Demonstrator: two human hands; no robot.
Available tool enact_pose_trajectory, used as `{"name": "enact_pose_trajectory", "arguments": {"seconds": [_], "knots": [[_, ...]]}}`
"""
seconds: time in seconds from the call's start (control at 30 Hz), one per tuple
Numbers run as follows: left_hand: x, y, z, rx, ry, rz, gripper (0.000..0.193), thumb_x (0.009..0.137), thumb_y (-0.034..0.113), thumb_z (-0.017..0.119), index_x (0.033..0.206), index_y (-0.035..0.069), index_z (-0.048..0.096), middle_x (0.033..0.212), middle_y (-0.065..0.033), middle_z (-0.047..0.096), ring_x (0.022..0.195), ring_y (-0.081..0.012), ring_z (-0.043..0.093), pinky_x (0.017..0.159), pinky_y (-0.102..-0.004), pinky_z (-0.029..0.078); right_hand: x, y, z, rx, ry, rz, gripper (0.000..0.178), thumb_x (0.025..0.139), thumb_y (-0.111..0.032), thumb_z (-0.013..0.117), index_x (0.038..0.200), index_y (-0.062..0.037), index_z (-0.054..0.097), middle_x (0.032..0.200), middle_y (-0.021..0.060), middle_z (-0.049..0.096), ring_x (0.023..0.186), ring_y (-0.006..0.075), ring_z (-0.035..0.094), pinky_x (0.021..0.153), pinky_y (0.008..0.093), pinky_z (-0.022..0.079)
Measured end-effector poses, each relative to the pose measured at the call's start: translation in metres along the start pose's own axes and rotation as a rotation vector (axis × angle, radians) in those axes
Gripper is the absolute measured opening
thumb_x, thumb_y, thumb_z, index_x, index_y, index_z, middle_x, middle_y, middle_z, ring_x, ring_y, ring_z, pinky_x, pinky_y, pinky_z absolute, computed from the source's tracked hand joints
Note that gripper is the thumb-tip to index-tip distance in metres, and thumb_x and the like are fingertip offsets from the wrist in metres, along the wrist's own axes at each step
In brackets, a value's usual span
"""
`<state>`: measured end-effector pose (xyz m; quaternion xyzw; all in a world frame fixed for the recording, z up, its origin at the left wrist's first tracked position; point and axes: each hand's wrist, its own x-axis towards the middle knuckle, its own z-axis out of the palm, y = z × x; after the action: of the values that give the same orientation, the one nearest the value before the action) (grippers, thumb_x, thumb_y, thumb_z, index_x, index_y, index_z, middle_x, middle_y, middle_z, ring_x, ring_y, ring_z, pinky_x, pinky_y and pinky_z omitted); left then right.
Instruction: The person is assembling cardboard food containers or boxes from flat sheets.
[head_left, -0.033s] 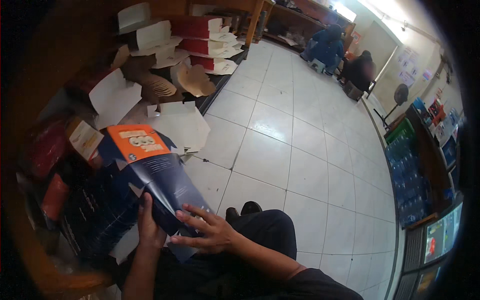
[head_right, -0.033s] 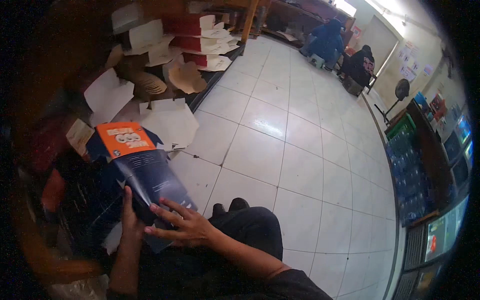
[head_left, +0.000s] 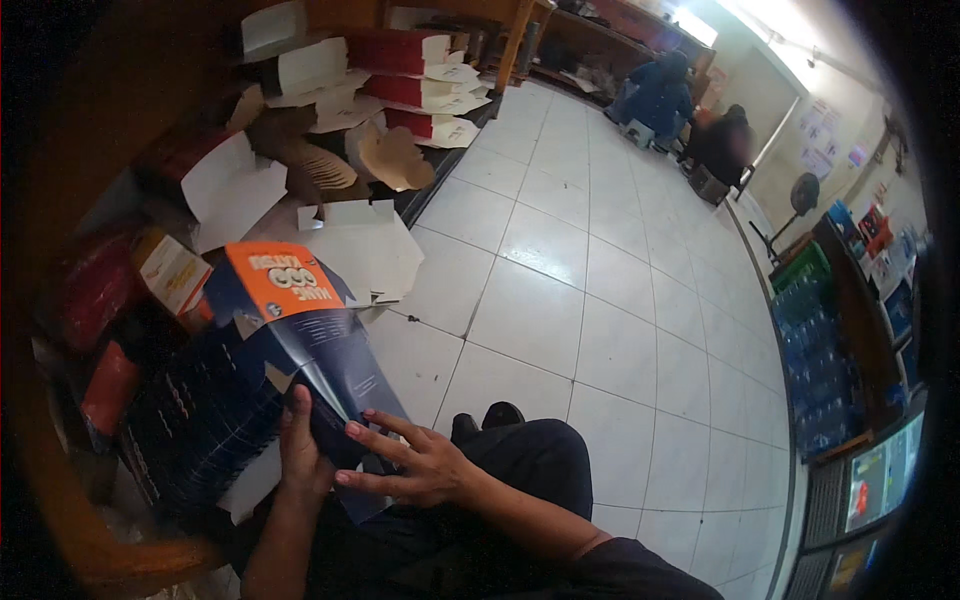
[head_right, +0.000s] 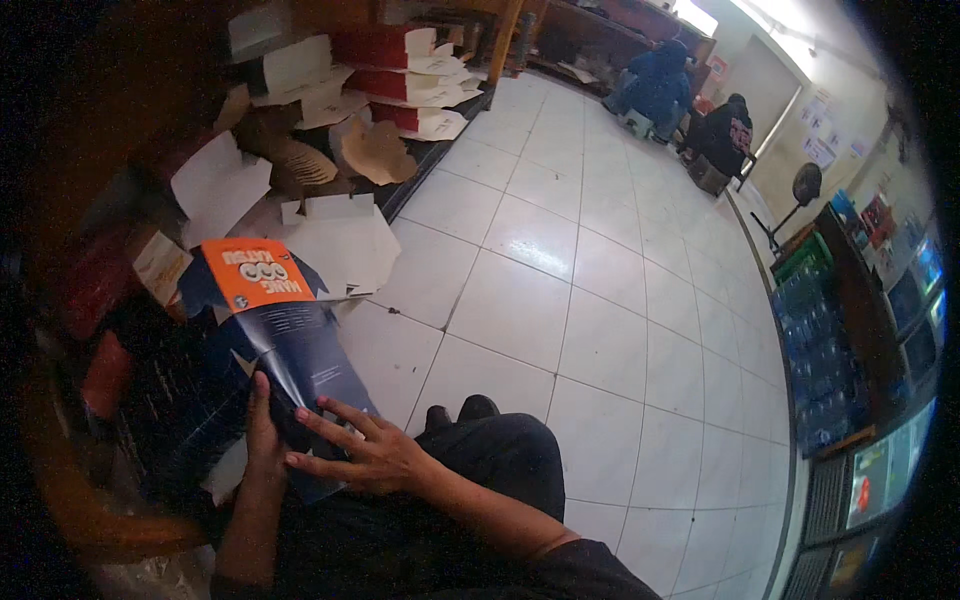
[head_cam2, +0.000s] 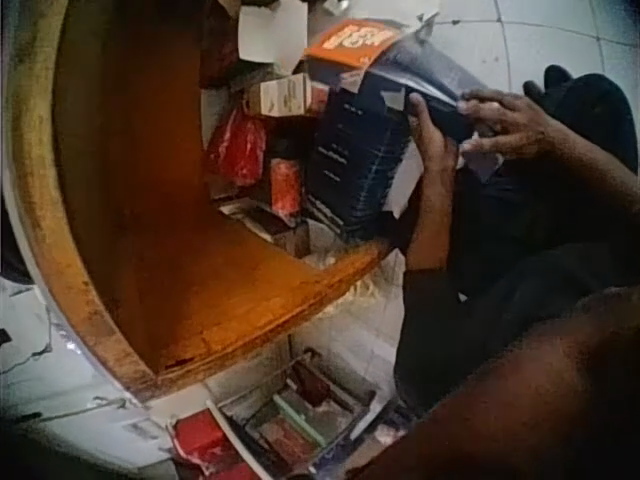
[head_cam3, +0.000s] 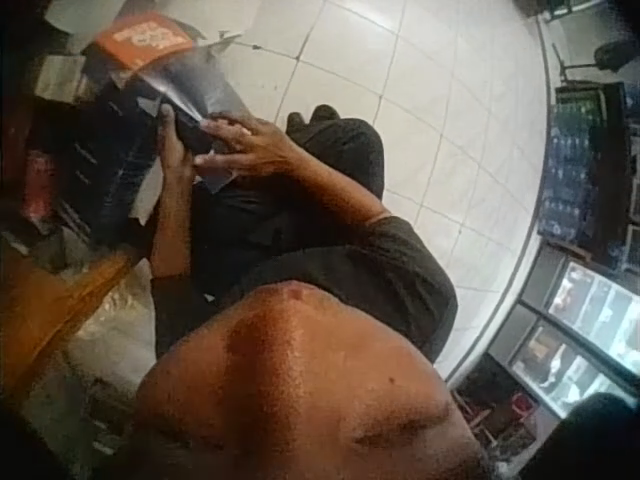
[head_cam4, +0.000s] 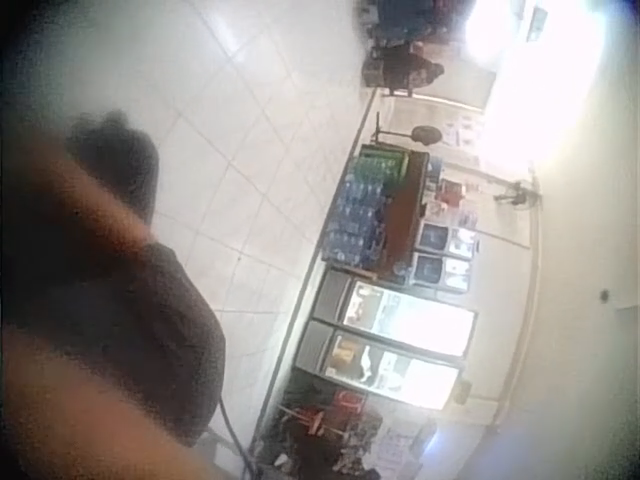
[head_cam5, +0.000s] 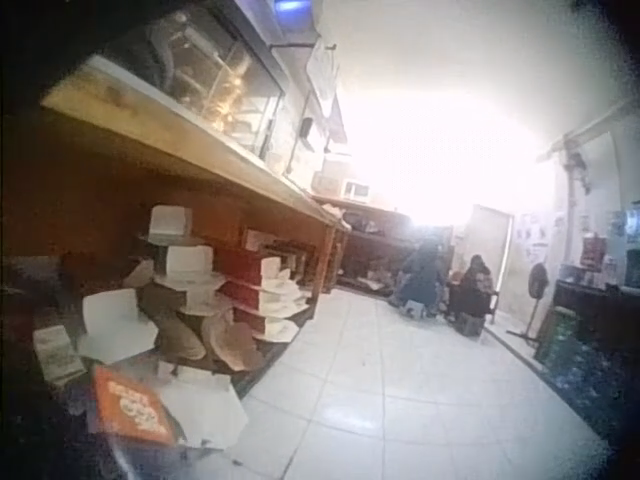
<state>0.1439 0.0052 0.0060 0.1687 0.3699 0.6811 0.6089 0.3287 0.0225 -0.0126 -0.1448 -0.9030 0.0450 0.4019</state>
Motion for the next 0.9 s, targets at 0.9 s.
{"name": "enact_pose_trajectory", "arguments": {"seconds": [0.9], "knots": [[-0.003,-0.018,-0.001,-0.030,-0.250,0.058,0.034,0.101,0.029,0.053,0.126,0.006,0.051,0.109,-0.0088,0.065,0.099,-0.0192,0.066,0.077,-0.0343,0.060,0.007,0.015,-0.020,0.012,0.015,0.061,0.084,0.061,-0.024,0.077,0.139,-0.0236,0.044,0.152,0.0122,0.039,0.111,0.0349,0.059,0.086,0.0377,0.056]]}}
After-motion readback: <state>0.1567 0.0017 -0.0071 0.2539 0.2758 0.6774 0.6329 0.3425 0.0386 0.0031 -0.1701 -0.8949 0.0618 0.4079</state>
